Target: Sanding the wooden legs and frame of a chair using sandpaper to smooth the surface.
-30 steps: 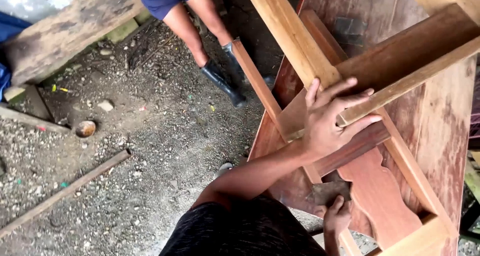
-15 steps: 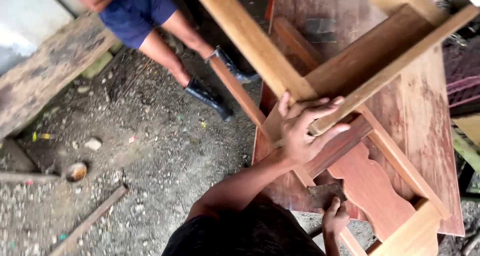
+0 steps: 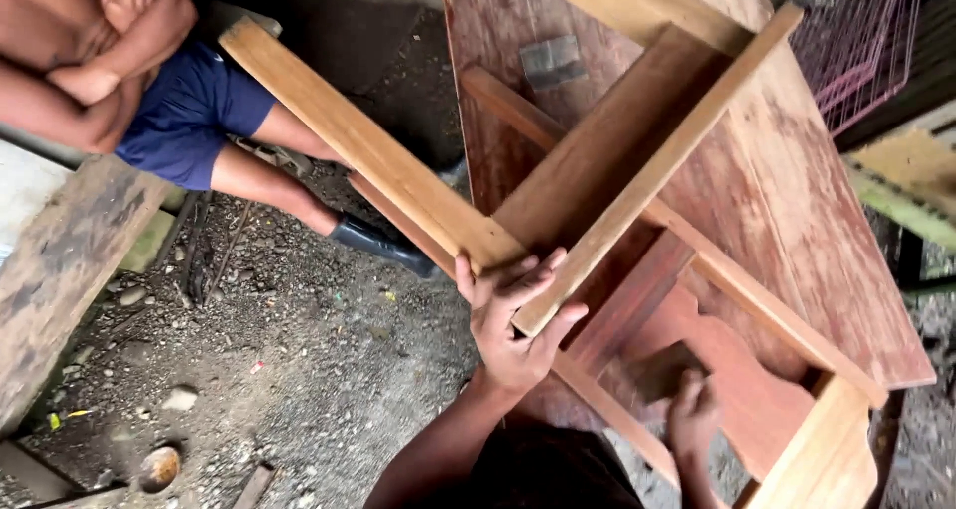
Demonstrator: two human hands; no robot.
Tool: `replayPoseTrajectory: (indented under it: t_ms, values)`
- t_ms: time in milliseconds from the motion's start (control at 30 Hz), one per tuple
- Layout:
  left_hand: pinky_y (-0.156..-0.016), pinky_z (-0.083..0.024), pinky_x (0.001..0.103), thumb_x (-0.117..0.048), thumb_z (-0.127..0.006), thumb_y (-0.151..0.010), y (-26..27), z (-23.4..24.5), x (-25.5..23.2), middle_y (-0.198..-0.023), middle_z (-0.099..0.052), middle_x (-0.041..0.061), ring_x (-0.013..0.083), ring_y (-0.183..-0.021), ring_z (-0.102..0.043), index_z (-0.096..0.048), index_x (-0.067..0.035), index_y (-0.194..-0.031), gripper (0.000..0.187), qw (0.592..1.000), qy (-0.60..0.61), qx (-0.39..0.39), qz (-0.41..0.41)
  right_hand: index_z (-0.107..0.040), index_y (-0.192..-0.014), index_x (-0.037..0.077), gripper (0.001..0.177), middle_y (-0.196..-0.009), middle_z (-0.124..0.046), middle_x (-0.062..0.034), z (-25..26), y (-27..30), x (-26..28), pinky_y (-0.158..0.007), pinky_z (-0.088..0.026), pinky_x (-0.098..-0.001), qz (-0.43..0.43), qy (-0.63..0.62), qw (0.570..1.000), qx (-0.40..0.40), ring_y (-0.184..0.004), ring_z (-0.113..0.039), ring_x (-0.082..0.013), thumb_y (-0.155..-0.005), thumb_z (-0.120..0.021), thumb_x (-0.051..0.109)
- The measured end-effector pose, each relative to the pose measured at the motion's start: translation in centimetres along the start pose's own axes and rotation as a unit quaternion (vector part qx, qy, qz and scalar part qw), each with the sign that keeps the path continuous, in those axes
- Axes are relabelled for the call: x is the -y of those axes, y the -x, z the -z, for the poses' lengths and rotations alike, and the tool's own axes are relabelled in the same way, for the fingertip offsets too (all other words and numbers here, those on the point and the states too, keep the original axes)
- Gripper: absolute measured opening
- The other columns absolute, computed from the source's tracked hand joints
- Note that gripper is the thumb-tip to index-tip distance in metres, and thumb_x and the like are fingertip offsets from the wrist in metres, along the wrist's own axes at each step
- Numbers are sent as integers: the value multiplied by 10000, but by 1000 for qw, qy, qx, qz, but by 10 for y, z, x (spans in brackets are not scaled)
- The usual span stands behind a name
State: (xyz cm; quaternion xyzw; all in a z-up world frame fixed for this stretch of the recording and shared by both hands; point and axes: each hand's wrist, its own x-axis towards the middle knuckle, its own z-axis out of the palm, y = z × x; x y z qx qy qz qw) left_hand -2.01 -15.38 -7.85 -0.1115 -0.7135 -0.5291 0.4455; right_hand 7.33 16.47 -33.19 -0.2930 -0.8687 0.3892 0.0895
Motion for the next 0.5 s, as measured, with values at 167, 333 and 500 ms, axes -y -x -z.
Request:
replayPoseTrajectory:
  t_ms: [167, 333, 500]
  values:
    - [-1325, -128, 483, -448, -644, -973, 2, -10, 1, -1105, -774, 33, 152, -1161, -681, -647, -149, -1084, 318, 998, -4, -55, -14, -606, -1162, 160, 287, -1139, -633, -24, 14, -196, 175, -908, -527, -317, 54, -481, 869, -100, -1077, -616, -140, -1035, -538, 408]
    - [-1323, -173, 523, -473, -555, -1037, 2, -10, -9, -1117, -730, 24, 201, -1131, -702, -638, -147, -1127, 348, 997, -49, -58, 14, -454, -1369, 85, 630, -1399, -700, -186, -14, -317, 322, -941, -709, -445, 57, -641, 765, -18, -1247, -769, -320, -900, -633, 467]
    - [-1337, -203, 572, -479, -587, -1024, 17, -27, 8, -1087, -709, 35, 218, -1095, -708, -615, -138, -1067, 344, 989, -52, -132, 33, -590, -1289, 251, 416, -1464, -580, 13, -44, -335, 395, -1029, -556, -373, 44, -637, 753, 156, -1361, -527, -121, -970, -437, 470]
